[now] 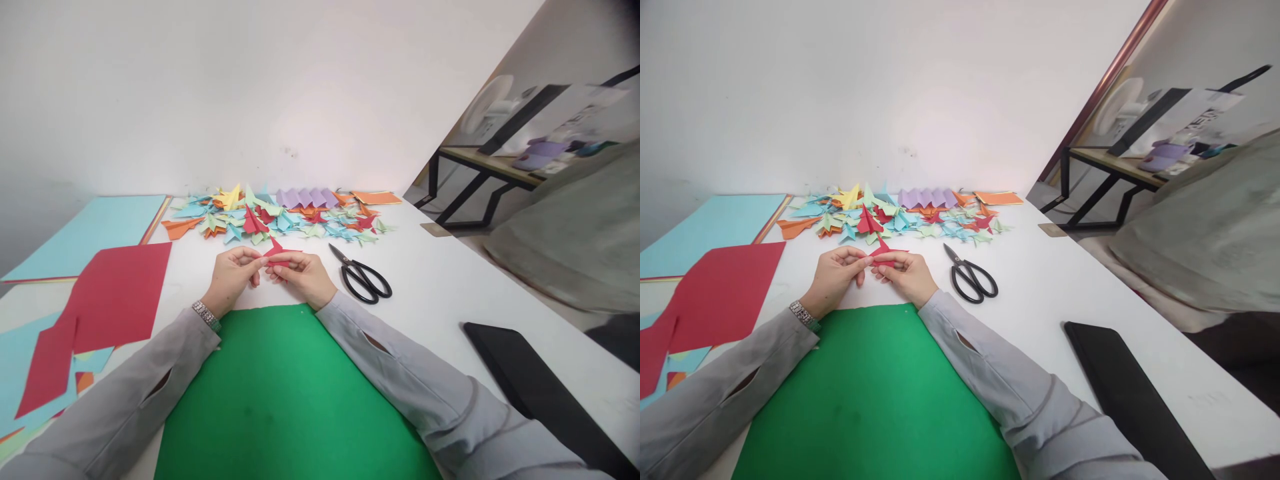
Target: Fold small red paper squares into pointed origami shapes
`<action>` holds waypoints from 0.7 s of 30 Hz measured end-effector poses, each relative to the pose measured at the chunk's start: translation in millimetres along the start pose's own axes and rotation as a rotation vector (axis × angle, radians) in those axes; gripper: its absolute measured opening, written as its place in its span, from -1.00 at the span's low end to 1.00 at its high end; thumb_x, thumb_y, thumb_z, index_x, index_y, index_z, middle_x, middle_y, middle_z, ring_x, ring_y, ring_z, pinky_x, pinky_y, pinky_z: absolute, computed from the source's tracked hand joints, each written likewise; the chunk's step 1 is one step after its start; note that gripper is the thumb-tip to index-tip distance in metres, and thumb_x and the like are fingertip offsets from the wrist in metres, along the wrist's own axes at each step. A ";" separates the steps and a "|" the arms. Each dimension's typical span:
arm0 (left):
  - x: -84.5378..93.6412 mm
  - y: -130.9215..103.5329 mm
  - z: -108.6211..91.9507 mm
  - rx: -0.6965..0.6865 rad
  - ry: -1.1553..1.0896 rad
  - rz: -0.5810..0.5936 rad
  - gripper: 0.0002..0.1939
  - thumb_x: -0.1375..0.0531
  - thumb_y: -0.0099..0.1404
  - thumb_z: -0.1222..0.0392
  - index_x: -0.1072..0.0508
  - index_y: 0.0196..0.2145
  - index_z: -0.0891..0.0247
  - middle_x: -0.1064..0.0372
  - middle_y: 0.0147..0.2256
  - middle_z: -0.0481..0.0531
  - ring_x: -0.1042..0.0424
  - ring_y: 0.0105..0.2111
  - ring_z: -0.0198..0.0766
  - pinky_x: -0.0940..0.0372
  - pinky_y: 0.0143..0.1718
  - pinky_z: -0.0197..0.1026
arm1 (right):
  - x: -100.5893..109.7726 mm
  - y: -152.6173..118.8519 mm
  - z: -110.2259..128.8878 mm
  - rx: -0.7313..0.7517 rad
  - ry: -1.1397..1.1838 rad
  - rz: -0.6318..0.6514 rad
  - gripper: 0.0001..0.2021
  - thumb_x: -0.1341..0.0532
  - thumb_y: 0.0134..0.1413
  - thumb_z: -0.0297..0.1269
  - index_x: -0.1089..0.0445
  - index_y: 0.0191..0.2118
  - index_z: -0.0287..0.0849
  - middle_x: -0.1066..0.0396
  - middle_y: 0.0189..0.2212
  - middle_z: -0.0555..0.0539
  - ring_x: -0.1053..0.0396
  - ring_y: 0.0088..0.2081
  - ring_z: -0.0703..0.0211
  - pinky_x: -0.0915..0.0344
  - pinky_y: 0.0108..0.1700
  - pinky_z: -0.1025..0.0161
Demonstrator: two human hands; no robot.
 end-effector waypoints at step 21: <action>-0.8 3.2 5.4 0.051 -0.100 0.030 -0.66 -0.42 -0.15 0.11 -0.38 -0.52 0.33 -0.25 -0.80 -0.13 -0.18 -0.80 -0.44 -0.04 -0.74 -0.38 | 1.2 0.3 -3.4 0.003 -0.029 -0.004 -0.69 -0.43 -0.26 -0.20 -0.54 -0.28 -0.15 -0.56 -0.48 -0.05 -0.51 -0.40 0.15 -0.42 -0.28 0.17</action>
Point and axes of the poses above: each hand's wrist, its own y-axis towards the middle knuckle, its own x-axis out of the back of the hand, z = x × y, the point moved 6 cm from there along y, towards the middle knuckle
